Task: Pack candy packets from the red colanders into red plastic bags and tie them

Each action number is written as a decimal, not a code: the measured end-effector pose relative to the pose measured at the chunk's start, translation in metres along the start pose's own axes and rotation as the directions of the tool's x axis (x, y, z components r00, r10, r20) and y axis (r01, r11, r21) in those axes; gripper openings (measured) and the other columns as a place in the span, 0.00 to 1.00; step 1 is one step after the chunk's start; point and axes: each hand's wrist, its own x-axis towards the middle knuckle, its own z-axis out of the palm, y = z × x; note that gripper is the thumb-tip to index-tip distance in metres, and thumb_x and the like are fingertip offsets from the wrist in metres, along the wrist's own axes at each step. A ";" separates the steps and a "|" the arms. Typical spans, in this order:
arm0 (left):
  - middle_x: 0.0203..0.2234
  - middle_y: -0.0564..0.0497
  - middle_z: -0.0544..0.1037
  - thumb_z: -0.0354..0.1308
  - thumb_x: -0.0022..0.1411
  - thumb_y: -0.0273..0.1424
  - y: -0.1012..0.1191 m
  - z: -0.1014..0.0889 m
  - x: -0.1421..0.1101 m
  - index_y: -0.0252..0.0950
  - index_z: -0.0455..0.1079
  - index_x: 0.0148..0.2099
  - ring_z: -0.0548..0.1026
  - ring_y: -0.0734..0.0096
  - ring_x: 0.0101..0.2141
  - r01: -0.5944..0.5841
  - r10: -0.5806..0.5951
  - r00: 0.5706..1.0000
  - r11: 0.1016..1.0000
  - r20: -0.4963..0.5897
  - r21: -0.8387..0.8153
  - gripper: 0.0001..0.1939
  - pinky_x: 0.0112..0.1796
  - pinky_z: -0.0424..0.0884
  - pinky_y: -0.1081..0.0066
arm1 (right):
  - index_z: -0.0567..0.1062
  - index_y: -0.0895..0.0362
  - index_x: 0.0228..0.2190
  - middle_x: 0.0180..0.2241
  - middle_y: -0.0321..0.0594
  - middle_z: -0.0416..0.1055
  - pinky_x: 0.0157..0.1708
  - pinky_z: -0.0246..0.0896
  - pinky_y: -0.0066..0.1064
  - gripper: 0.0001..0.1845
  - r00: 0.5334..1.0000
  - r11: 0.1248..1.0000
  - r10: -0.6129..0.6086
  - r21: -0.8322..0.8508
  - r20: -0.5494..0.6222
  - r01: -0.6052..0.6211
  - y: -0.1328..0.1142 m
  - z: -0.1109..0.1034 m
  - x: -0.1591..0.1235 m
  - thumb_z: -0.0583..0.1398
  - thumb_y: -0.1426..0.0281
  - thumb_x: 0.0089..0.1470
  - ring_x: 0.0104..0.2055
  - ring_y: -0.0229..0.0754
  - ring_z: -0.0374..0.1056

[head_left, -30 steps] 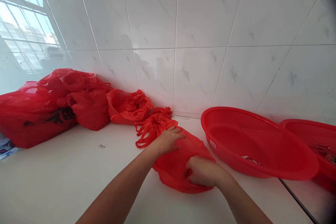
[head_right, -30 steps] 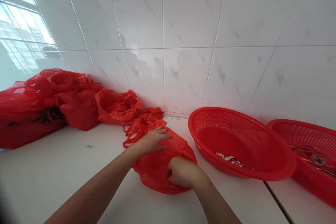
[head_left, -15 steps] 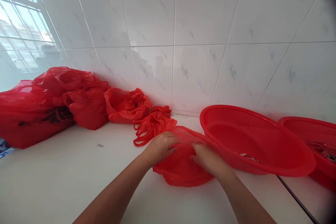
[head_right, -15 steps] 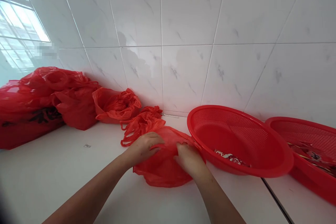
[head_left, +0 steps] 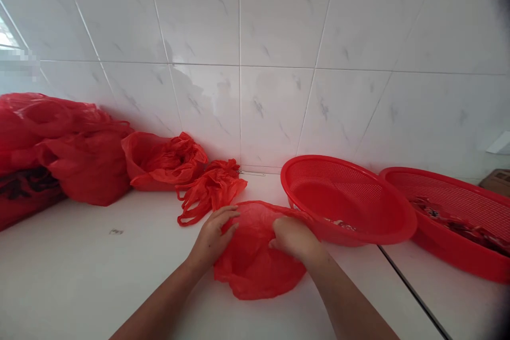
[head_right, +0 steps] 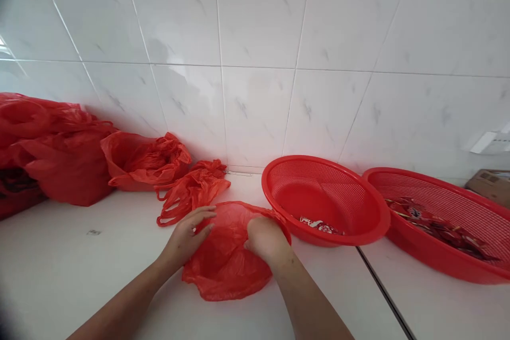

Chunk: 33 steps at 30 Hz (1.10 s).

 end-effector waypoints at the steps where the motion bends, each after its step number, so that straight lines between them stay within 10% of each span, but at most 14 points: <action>1: 0.51 0.48 0.68 0.49 0.62 0.34 -0.001 0.002 -0.002 0.42 0.69 0.46 0.67 0.63 0.51 0.026 -0.028 0.998 0.999 -0.060 -0.034 0.12 0.50 0.66 0.61 | 0.71 0.58 0.19 0.18 0.38 0.66 0.19 0.46 0.28 0.07 1.000 1.000 -0.004 0.002 -0.002 0.004 0.000 -0.001 0.000 0.60 0.70 0.45 0.20 0.37 0.61; 8: 0.42 0.47 0.70 0.53 0.57 0.41 -0.005 0.007 -0.003 0.38 0.63 0.49 0.71 0.67 0.35 0.228 -0.276 0.928 0.951 -0.248 -0.207 0.19 0.34 0.71 0.67 | 0.75 0.56 0.33 0.31 0.40 0.72 0.27 0.53 0.29 0.12 0.982 0.994 -0.062 0.075 -0.177 0.077 -0.012 -0.017 -0.018 0.57 0.61 0.52 0.31 0.40 0.67; 22: 0.18 0.58 0.63 0.57 0.51 0.48 -0.009 0.005 -0.001 0.35 0.66 0.45 0.64 0.73 0.19 0.372 -0.440 0.898 0.787 -0.026 -0.492 0.25 0.21 0.62 0.74 | 0.72 0.50 0.41 0.43 0.37 0.70 0.39 0.58 0.29 0.13 0.702 0.914 0.243 0.400 -0.669 0.064 0.035 -0.066 -0.051 0.53 0.62 0.55 0.40 0.38 0.66; 29: 0.17 0.60 0.62 0.57 0.53 0.44 -0.013 0.006 0.000 0.37 0.66 0.45 0.62 0.75 0.19 0.375 -0.382 0.919 0.768 0.098 -0.520 0.21 0.22 0.60 0.75 | 0.72 0.53 0.44 0.44 0.42 0.71 0.36 0.59 0.30 0.17 0.916 0.925 0.328 0.274 -0.232 -0.262 0.105 -0.078 -0.031 0.57 0.62 0.52 0.42 0.43 0.67; 33: 0.18 0.60 0.60 0.56 0.54 0.44 -0.015 0.005 0.001 0.38 0.66 0.45 0.61 0.75 0.20 0.373 -0.351 0.925 0.771 0.145 -0.516 0.19 0.23 0.58 0.76 | 0.75 0.54 0.39 0.32 0.39 0.73 0.28 0.58 0.28 0.19 0.916 0.907 0.400 0.134 0.013 -0.398 0.119 -0.073 -0.017 0.64 0.65 0.42 0.29 0.39 0.69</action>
